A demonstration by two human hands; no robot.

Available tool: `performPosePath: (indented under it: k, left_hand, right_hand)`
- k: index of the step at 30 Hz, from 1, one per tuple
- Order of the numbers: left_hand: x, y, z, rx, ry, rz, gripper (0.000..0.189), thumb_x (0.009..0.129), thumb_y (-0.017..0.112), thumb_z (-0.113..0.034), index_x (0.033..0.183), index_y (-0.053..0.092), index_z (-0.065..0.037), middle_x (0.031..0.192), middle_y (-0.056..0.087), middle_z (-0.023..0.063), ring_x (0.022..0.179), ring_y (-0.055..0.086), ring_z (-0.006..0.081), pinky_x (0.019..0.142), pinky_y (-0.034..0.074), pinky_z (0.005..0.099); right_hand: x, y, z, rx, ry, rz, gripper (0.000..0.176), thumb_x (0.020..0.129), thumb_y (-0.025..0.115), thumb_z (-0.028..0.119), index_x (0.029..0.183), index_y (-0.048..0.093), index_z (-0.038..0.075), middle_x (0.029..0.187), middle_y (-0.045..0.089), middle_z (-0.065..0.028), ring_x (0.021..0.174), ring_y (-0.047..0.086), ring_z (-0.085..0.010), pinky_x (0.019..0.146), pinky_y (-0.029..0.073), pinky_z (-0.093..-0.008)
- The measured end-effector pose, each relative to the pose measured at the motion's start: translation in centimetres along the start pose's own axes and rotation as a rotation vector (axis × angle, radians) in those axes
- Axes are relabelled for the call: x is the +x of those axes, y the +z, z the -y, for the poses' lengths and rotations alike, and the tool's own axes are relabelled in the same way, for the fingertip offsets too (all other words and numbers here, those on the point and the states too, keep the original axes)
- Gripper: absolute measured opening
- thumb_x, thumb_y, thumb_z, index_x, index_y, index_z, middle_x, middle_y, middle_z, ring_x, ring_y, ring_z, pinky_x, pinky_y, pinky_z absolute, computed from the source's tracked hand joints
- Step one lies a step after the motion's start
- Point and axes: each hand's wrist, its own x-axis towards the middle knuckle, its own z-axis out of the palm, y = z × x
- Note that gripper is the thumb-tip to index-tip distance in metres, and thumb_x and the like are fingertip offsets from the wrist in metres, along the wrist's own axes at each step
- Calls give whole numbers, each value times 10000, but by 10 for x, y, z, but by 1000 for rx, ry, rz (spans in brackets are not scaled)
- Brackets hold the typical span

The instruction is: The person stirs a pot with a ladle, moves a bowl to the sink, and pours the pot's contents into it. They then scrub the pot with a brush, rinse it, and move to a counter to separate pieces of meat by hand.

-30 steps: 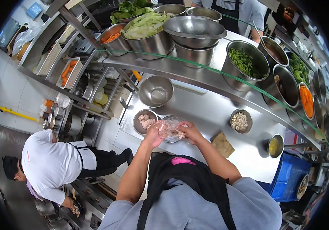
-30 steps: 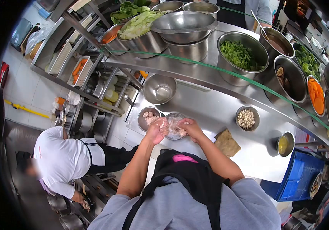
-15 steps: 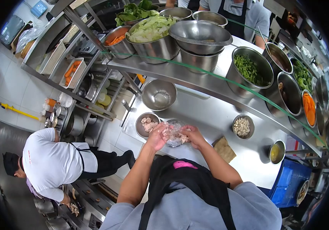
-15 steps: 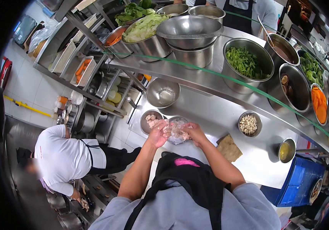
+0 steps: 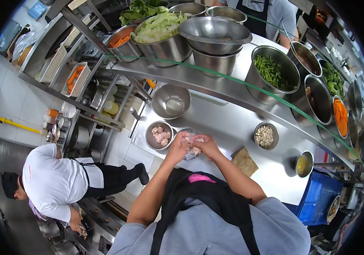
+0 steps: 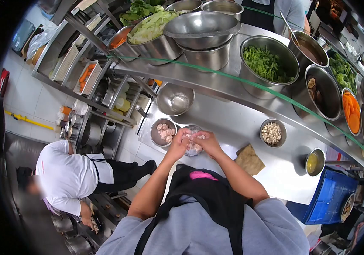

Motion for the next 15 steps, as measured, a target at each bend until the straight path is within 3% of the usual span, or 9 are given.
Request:
performPosePath:
  k: [3, 7, 9, 10, 15]
  left_hand:
    - [-3, 6, -7, -17, 119, 29, 164, 995, 487, -96, 1152, 501, -50, 854, 565, 31, 635, 523, 90, 573, 450, 242]
    - [-5, 14, -4, -103, 76, -63, 142, 997, 481, -76, 1136, 510, -61, 890, 560, 25, 641, 504, 82, 561, 428, 230]
    - [-4, 7, -7, -726, -254, -136, 111, 1006, 477, -75, 1105, 526, -79, 871, 551, 8, 619, 463, 76, 521, 384, 223]
    - [-2, -3, 6, -913, -306, -90, 128, 950, 523, -47, 1067, 533, -97, 862, 535, 14, 595, 427, 79, 499, 345, 220]
    - [-1, -31, -2, -1223, -358, -14, 178, 799, 540, -44, 967, 536, -102, 862, 507, 47, 550, 393, 97, 486, 320, 226]
  right_hand:
    - [0, 1, 0, -94, -57, -26, 213, 835, 739, 176, 969, 706, 13, 783, 671, -32, 618, 590, -73, 509, 466, -230]
    - [4, -3, 3, -395, -199, 8, 221, 839, 724, 175, 999, 714, 23, 787, 669, -17, 614, 573, -69, 518, 470, -239]
    - [-14, 7, 36, -347, -100, 112, 181, 828, 705, 137, 958, 727, 13, 869, 702, -54, 755, 627, -105, 688, 520, -267]
    - [-13, 6, 32, -347, -98, 111, 181, 828, 705, 137, 958, 727, 13, 869, 702, -54, 755, 627, -105, 688, 520, -267]
    - [3, -10, 0, -28, 47, 33, 198, 851, 690, 131, 995, 699, -5, 924, 707, -91, 761, 661, -134, 688, 541, -275]
